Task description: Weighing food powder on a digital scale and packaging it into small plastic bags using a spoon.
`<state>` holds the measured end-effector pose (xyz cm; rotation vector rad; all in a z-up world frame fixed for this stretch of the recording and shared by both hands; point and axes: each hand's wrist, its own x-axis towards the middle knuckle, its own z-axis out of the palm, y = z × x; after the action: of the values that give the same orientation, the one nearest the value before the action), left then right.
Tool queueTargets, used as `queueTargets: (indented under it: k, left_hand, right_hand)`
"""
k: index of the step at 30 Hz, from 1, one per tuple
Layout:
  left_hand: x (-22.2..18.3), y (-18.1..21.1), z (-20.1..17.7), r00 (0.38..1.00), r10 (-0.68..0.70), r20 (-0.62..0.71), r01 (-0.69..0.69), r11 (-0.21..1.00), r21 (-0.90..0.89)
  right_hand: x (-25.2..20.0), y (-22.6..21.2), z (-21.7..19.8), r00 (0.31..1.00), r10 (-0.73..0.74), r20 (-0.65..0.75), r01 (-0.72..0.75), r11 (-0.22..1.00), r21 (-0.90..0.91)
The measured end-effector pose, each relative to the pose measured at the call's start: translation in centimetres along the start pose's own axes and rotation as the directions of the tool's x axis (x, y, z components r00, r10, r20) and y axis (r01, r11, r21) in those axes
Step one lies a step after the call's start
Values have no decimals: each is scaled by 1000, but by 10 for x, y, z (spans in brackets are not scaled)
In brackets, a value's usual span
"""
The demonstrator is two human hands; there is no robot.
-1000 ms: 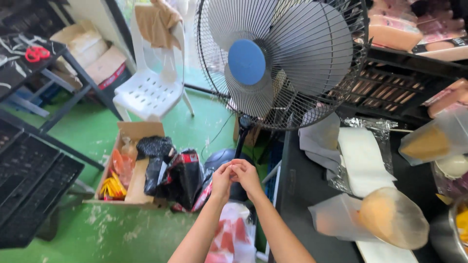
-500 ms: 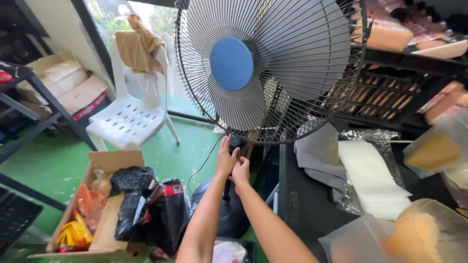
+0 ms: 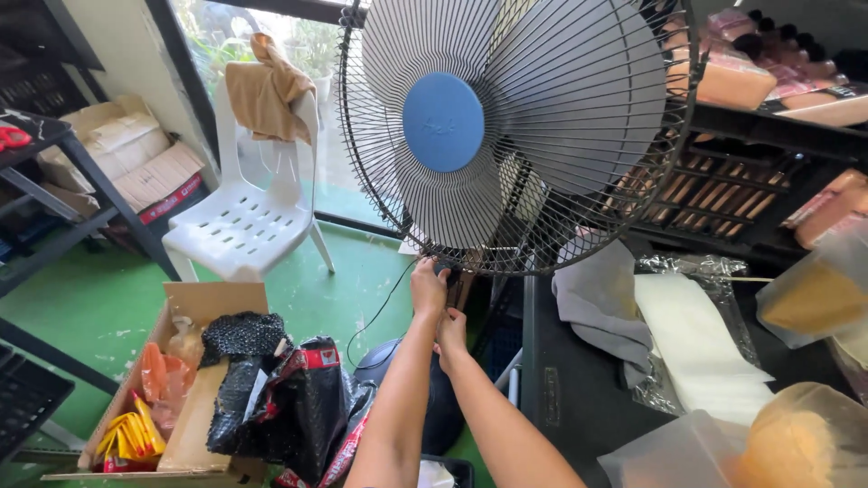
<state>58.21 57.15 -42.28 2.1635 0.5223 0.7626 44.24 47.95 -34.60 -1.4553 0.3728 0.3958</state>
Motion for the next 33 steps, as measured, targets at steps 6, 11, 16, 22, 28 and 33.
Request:
queueTargets:
  k: [6,11,16,22,28,33]
  left_hand:
    - [-19,34,-46,993,30,116,-22,998,-65]
    - [-39,41,-70,993,12,115,3,992,-128]
    - [-60,22,-88,985,-3,175,32,986,-163]
    - [-37,22,-60,948,-74,310,125,981,-149]
    - [-22,35,-48,975,-21,221,58,985,-160]
    - [-15,32,-37,990,-6,143,11,1000,-29]
  right_hand:
    - [3,-10,-3,1000,19,-21,-17,998,53]
    - [-15,-10,-7,997,41,63,-40,999,-10]
    - [-12,25,-23,967,133,216,-72,961,-267]
    - [-37,32,-29,931,147,335,13,903,-430]
    - [-90,2,-41,838,131,530,266,750,-606]
    - [-89,33,-60,569,212,795,794,113,-598]
